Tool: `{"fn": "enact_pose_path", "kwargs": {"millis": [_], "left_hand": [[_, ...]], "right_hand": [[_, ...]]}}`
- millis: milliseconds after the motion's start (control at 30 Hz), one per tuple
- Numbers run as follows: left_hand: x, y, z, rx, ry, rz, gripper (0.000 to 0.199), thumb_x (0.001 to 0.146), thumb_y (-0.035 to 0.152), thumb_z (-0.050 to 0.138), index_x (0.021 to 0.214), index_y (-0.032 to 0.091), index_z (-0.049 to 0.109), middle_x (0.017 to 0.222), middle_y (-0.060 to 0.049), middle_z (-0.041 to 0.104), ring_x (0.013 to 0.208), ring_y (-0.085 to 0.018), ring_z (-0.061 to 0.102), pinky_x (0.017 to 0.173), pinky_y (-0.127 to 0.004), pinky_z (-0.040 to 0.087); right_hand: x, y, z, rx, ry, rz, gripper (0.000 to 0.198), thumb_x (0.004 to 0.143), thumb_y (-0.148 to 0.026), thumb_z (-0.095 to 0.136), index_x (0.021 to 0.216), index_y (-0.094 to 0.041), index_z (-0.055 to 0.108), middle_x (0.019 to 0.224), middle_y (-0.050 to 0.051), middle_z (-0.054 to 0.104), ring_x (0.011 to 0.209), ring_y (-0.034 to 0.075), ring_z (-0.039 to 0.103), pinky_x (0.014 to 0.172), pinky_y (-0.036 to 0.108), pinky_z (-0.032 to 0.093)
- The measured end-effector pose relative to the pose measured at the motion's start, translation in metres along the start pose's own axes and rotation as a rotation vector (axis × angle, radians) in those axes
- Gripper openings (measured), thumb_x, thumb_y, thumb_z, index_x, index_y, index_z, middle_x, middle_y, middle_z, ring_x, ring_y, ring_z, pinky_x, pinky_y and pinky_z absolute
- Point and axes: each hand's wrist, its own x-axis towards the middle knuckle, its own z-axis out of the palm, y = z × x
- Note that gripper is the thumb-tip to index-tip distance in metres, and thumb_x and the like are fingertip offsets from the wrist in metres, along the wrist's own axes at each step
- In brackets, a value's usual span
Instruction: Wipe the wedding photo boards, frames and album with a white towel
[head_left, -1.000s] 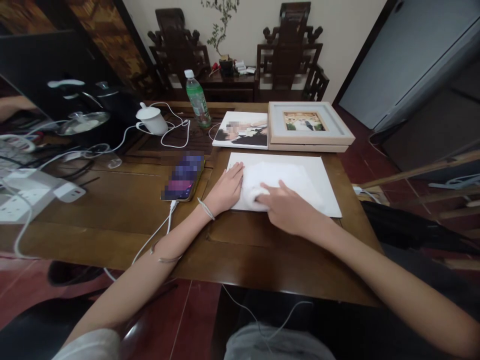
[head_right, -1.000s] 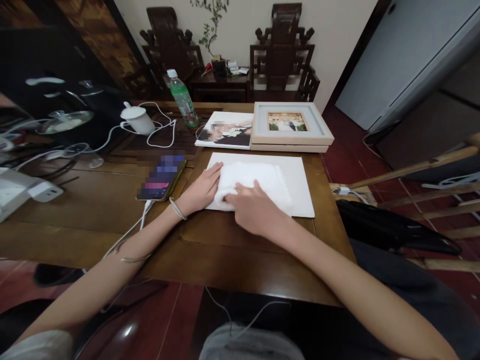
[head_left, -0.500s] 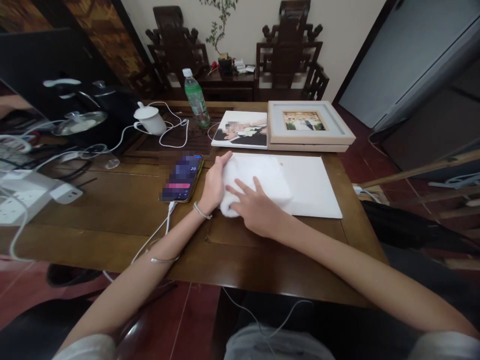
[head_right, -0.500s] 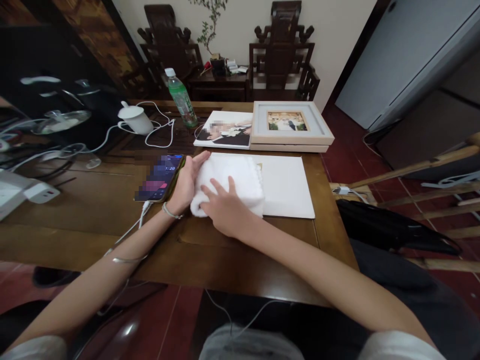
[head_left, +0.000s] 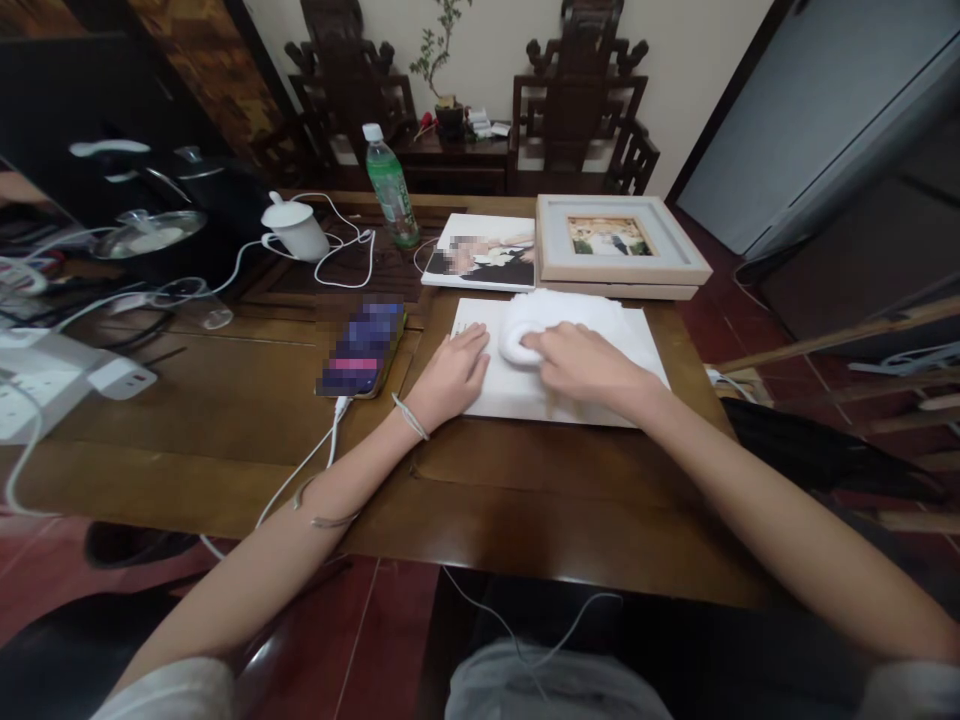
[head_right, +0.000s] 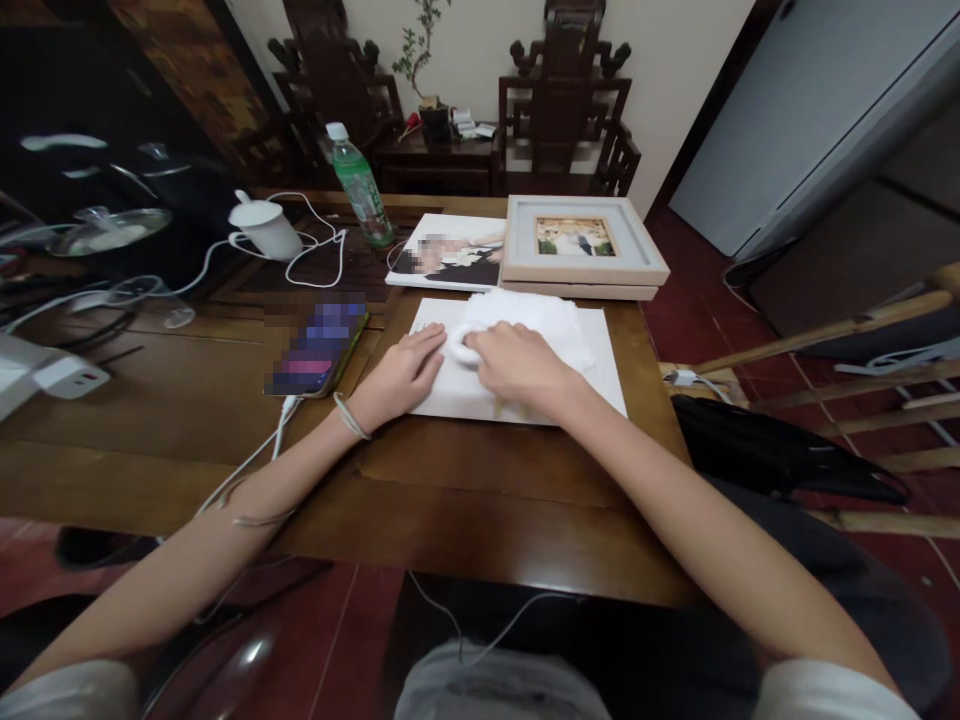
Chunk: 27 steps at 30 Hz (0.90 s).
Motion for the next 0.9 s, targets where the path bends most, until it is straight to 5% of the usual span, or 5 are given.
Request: {"fn": "enact_pose_path", "kwargs": {"millis": [233,400,700,900], "left_hand": [[0.001,0.000,-0.005,-0.016,-0.006,0.046,0.042,0.093,0.018,0.040,0.131,0.011,0.057,0.137,-0.018,0.058,0.130,-0.032,0.053,0.112,-0.054,0.039],[0.000,-0.006,-0.002,-0.015,0.034,0.067,0.040,0.094,0.021,0.041,0.129,0.013,0.058,0.138,-0.016,0.059,0.132,-0.030,0.051,0.113,-0.051,0.039],[-0.001,-0.003,-0.002,0.015,-0.015,0.018,0.043,0.094,0.020,0.040,0.131,0.005,0.056,0.146,-0.021,0.050,0.140,-0.031,0.043,0.116,-0.053,0.034],[-0.001,-0.004,-0.001,0.003,-0.012,0.021,0.043,0.094,0.022,0.038,0.131,0.007,0.056,0.146,-0.020,0.050,0.141,-0.031,0.042,0.117,-0.052,0.033]], "right_hand": [[0.089,-0.018,-0.007,0.078,0.132,-0.050,0.033,0.086,-0.015,0.039,0.103,-0.015,0.067,0.108,0.015,0.069,0.097,0.027,0.060,0.073,0.032,0.038],[0.111,-0.025,-0.021,0.142,0.099,-0.062,0.039,0.081,-0.010,0.040,0.109,-0.012,0.068,0.115,0.016,0.068,0.097,0.026,0.061,0.078,0.031,0.041],[0.043,0.070,-0.027,0.270,0.073,0.325,0.045,0.069,-0.009,0.051,0.113,-0.012,0.062,0.120,0.015,0.064,0.096,0.026,0.060,0.073,0.033,0.044],[-0.017,0.119,-0.010,0.269,0.131,0.327,0.015,0.067,-0.005,0.044,0.070,-0.018,0.051,0.084,0.008,0.062,0.078,0.019,0.055,0.069,0.033,0.039]]}}
